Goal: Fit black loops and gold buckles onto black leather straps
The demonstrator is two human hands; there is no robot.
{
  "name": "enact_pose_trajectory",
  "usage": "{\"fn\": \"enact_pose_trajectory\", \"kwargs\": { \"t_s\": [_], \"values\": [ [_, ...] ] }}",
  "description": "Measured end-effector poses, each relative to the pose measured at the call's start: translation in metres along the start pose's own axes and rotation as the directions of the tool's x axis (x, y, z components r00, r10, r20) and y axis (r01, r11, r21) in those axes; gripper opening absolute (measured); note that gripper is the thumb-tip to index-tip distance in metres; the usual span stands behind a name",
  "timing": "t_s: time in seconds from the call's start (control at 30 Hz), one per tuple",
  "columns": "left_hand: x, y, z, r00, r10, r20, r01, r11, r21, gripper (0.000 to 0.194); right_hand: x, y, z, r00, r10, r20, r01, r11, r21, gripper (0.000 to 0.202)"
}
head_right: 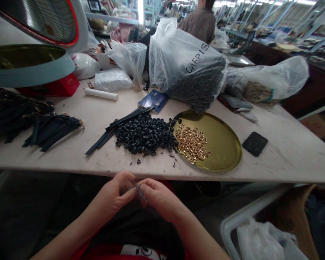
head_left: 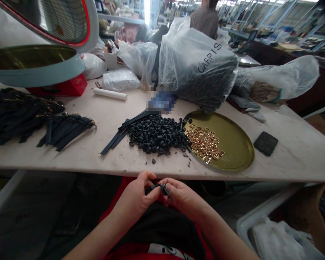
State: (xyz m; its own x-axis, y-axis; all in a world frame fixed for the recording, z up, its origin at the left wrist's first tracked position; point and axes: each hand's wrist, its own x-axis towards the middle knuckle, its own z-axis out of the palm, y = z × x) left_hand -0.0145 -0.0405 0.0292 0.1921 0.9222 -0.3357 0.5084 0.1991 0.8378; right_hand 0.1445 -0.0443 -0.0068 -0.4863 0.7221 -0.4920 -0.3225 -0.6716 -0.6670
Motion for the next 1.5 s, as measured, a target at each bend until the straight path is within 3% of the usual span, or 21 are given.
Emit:
{"fn": "enact_pose_trajectory", "kwargs": {
  "t_s": [0.07, 0.13, 0.27, 0.33, 0.43, 0.47, 0.6, 0.7, 0.87, 1.0, 1.13, 1.37, 1.5],
  "values": [
    [0.004, -0.001, -0.001, 1.0, -0.008, -0.015, 0.01, 0.994, 0.109, 0.019, 0.003, 0.003, -0.003, 0.999, 0.019, 0.033, -0.019, 1.0, -0.003, 0.032],
    [0.007, 0.001, -0.002, 1.0, -0.013, -0.005, 0.013, 0.993, 0.116, 0.018, 0.005, 0.002, -0.005, 1.0, -0.014, 0.018, 0.014, 1.0, -0.008, 0.031],
    [0.008, 0.006, -0.003, 0.988, -0.104, 0.114, 0.122, 0.98, -0.157, 0.022, 0.008, -0.005, -0.002, 0.983, -0.154, -0.096, 0.141, 0.981, -0.13, 0.03],
    [0.008, 0.007, -0.004, 0.973, -0.143, 0.181, 0.191, 0.941, -0.28, 0.025, 0.01, -0.01, 0.0, 0.935, -0.288, -0.208, 0.209, 0.919, -0.336, 0.027],
    [0.009, 0.004, -0.005, 0.966, -0.132, 0.223, 0.207, 0.911, -0.356, 0.026, 0.012, -0.013, -0.001, 0.812, -0.512, -0.281, 0.226, 0.719, -0.658, 0.016],
    [0.01, 0.003, -0.005, 0.966, -0.126, 0.227, 0.204, 0.909, -0.364, 0.026, 0.012, -0.014, -0.002, 0.8, -0.545, -0.251, 0.225, 0.66, -0.717, 0.015],
    [0.014, 0.0, -0.003, 0.959, -0.13, 0.252, 0.218, 0.906, -0.363, 0.021, 0.008, -0.013, -0.01, 0.868, -0.496, -0.011, 0.273, 0.496, -0.824, 0.011],
    [0.014, 0.001, 0.002, 0.939, -0.169, 0.299, 0.27, 0.901, -0.34, 0.017, 0.0, -0.013, -0.014, 0.875, -0.477, 0.086, 0.296, 0.386, -0.874, 0.006],
    [0.01, -0.004, 0.006, 0.928, -0.142, 0.344, 0.275, 0.886, -0.374, 0.026, -0.011, -0.01, -0.012, 0.88, -0.463, 0.103, 0.303, 0.382, -0.873, 0.006],
    [0.005, -0.009, -0.002, 0.881, -0.088, 0.466, 0.282, 0.886, -0.367, 0.024, -0.014, 0.002, -0.008, 0.852, -0.524, 0.007, 0.264, 0.418, -0.869, 0.007],
    [-0.001, -0.011, -0.004, 0.838, -0.148, 0.524, 0.319, 0.914, -0.251, 0.019, -0.016, 0.013, -0.003, 0.816, -0.577, -0.037, 0.248, 0.406, -0.879, 0.008],
    [-0.013, -0.011, 0.009, 0.86, -0.145, 0.488, 0.235, 0.964, -0.127, 0.023, -0.024, 0.026, 0.001, 0.72, -0.694, 0.013, 0.256, 0.247, -0.935, 0.008],
    [-0.021, -0.012, 0.012, 0.875, -0.149, 0.46, 0.204, 0.976, -0.073, 0.025, -0.023, 0.034, -0.001, 0.663, -0.734, 0.148, 0.213, -0.004, -0.977, 0.01]
  ]
}}
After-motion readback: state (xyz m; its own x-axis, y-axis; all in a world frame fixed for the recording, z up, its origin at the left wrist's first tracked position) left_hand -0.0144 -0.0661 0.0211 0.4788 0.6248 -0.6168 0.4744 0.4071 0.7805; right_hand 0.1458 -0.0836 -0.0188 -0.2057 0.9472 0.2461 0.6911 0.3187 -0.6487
